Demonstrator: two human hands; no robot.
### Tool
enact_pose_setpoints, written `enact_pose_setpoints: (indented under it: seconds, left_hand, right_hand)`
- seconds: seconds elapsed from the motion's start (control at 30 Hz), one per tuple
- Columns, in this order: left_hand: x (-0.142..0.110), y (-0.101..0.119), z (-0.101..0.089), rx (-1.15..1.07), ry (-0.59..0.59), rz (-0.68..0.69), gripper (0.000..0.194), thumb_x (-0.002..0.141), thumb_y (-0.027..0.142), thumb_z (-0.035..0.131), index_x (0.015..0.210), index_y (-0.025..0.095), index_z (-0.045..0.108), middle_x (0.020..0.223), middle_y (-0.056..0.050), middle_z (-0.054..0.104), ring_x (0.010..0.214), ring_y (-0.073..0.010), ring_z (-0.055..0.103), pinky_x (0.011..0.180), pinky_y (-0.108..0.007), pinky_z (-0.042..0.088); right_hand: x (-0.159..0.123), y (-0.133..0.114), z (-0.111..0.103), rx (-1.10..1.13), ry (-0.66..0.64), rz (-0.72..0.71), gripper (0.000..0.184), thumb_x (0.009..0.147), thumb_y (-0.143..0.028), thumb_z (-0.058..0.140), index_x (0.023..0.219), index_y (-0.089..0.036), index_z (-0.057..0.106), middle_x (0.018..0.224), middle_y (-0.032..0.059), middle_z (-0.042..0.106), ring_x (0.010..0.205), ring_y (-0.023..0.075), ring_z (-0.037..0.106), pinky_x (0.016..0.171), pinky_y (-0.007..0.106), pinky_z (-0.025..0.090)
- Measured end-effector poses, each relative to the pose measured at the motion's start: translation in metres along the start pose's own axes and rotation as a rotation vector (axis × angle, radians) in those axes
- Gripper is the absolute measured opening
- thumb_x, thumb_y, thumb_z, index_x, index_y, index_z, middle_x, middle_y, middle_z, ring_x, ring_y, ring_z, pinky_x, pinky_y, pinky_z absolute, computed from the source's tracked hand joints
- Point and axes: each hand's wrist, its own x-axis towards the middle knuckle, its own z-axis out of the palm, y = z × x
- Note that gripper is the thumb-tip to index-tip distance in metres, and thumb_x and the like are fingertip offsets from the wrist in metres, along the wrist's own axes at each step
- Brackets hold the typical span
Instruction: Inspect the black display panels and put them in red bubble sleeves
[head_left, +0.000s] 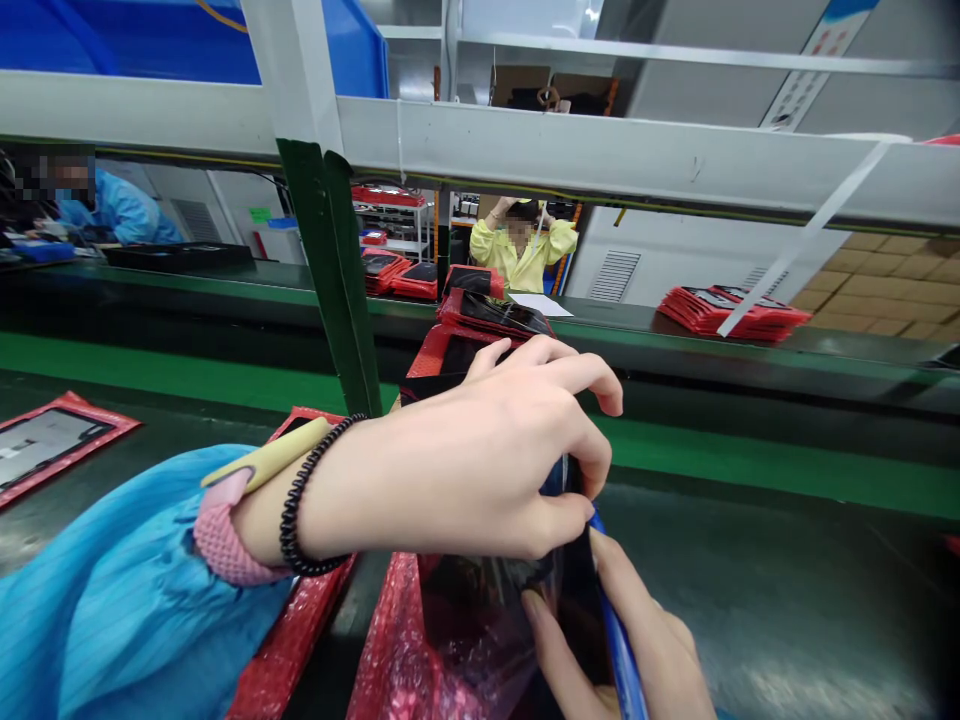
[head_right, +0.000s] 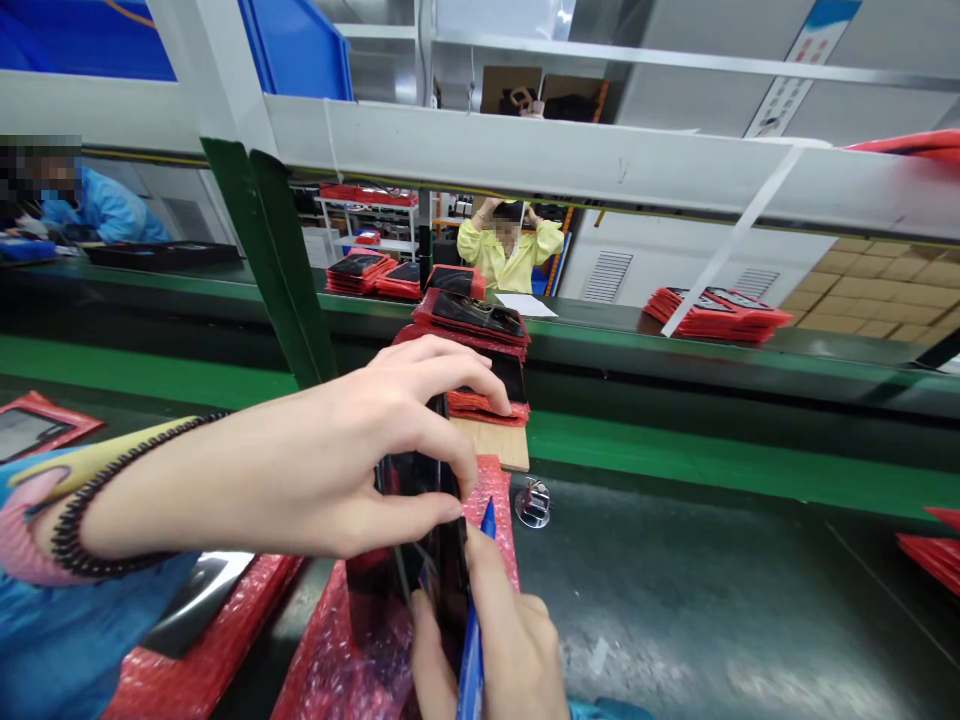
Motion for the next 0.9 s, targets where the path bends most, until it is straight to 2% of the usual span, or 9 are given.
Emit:
enact_pose_setpoints:
  seconds: [0.1, 0.27, 0.43, 0.67, 0.9]
  left_hand:
    - [0.0004, 0.001, 0.0024, 0.016, 0.03, -0.026, 0.012, 0.076, 0.021, 0.072, 0.072, 0.031, 0.075, 0.12, 0.001, 0.061, 0.115, -0.023, 0.054, 0.096, -0.041, 0.05]
    - [0.0025, 0.002, 0.0057, 0.028, 0.051, -0.044, 0.012, 0.073, 0.02, 0.073, 0.07, 0.031, 0.075, 0.117, 0.002, 0.062, 0.11, -0.0218, 0.057, 0.094, -0.038, 0.053]
    - [0.0037, 0.0018, 0.0062, 0.027, 0.049, -0.051, 0.011, 0.072, 0.021, 0.074, 0.071, 0.032, 0.075, 0.116, 0.003, 0.062, 0.109, -0.0214, 0.057, 0.094, -0.038, 0.053]
    - [0.0033, 0.0028, 0.0054, 0.038, 0.062, -0.043, 0.011, 0.071, 0.021, 0.075, 0.066, 0.031, 0.074, 0.114, 0.003, 0.064, 0.107, -0.0206, 0.059, 0.092, -0.035, 0.055]
    - [0.0032, 0.0025, 0.0069, 0.005, 0.058, -0.053, 0.011, 0.072, 0.02, 0.074, 0.067, 0.03, 0.074, 0.115, 0.001, 0.062, 0.111, -0.0222, 0.056, 0.095, -0.038, 0.052]
  right_hand:
    - [0.0013, 0.0017, 0.0007, 0.018, -0.008, -0.021, 0.04, 0.085, -0.025, 0.059, 0.124, -0.025, 0.052, 0.072, -0.0027, 0.074, 0.047, 0.0172, 0.066, 0.05, 0.025, 0.055]
    - [-0.0008, -0.0007, 0.005, 0.055, 0.038, 0.077, 0.031, 0.086, -0.033, 0.059, 0.115, -0.026, 0.058, 0.069, -0.003, 0.072, 0.048, 0.0177, 0.065, 0.043, 0.025, 0.052]
    - [-0.0021, -0.0014, 0.0071, 0.049, 0.07, 0.089, 0.031, 0.085, -0.037, 0.059, 0.113, -0.025, 0.059, 0.069, -0.0016, 0.072, 0.046, 0.0175, 0.064, 0.04, 0.025, 0.051]
    - [-0.0024, 0.0, 0.0038, 0.015, 0.032, 0.073, 0.033, 0.085, -0.035, 0.061, 0.116, -0.025, 0.056, 0.074, -0.0008, 0.074, 0.05, 0.0185, 0.066, 0.043, 0.025, 0.053]
    - [-0.0011, -0.0004, 0.0046, 0.037, 0.032, 0.084, 0.033, 0.085, -0.034, 0.061, 0.116, -0.026, 0.055, 0.072, -0.0031, 0.074, 0.05, 0.0179, 0.067, 0.043, 0.025, 0.053]
